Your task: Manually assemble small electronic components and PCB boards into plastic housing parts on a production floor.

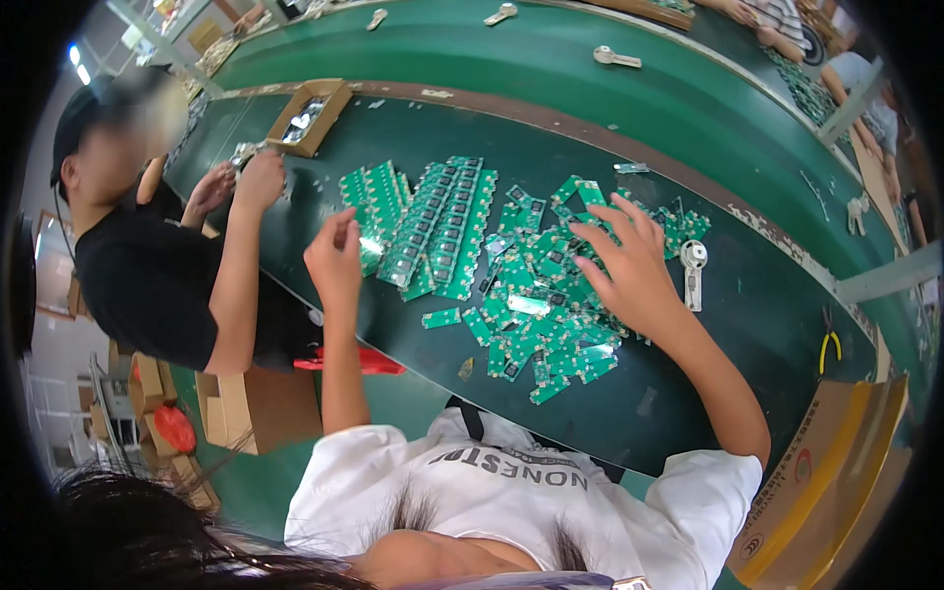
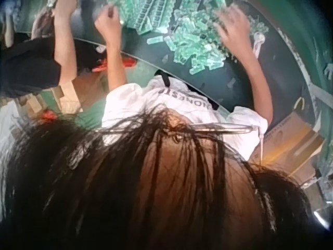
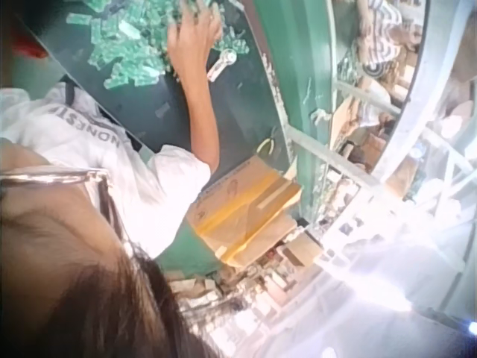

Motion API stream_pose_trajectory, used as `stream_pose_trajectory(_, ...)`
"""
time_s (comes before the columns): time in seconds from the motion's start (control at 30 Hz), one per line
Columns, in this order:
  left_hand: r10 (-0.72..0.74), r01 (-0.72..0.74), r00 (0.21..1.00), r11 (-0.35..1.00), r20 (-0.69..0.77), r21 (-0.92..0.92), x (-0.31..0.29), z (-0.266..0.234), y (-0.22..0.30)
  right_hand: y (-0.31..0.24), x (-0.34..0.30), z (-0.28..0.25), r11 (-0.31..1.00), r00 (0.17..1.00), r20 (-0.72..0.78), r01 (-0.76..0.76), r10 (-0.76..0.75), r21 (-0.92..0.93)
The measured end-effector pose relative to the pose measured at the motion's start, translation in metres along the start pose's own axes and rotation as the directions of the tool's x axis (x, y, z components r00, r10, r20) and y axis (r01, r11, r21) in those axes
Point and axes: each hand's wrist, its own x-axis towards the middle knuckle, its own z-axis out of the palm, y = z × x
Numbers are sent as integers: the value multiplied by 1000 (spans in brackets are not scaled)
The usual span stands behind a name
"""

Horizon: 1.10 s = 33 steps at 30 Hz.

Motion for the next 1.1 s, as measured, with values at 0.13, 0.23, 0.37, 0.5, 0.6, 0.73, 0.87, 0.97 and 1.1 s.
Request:
stream_pose_trajectory(0.13,507,-489,843,861,178,-140,-56,40,86,-23,-36,-25,991,994,-55,-89,95,96)
stream_pose_trajectory(0.23,568,-589,741,806,357,-59,-67,59,98,-53,-79,-38,996,988,-142,-57,66,68)
stream_pose_trajectory(0.37,615,-614,740,783,271,-100,-84,44,102,-86,-205,-21,975,903,-428,-50,-48,-215)
stream_pose_trajectory(0.5,524,-520,849,852,72,-68,-119,-9,49,-122,-326,33,921,894,-245,-389,376,-6)
stream_pose_trajectory(0.6,498,-510,833,860,240,-13,-190,-43,-10,-132,-408,115,226,155,-179,-834,972,504)
stream_pose_trajectory(0.73,21,-104,827,988,562,116,-285,-43,-101,-135,-423,140,252,199,-156,-820,967,514)
stream_pose_trajectory(0.87,-568,600,485,769,665,219,-366,16,-232,-123,-417,151,309,278,-140,-782,950,542)
stream_pose_trajectory(0.97,-597,822,240,545,766,167,-370,31,-245,-121,-417,157,318,283,-149,-774,947,547)
stream_pose_trajectory(1.1,-564,770,321,623,761,137,-371,69,-257,-83,-402,155,361,335,-149,-760,930,540)
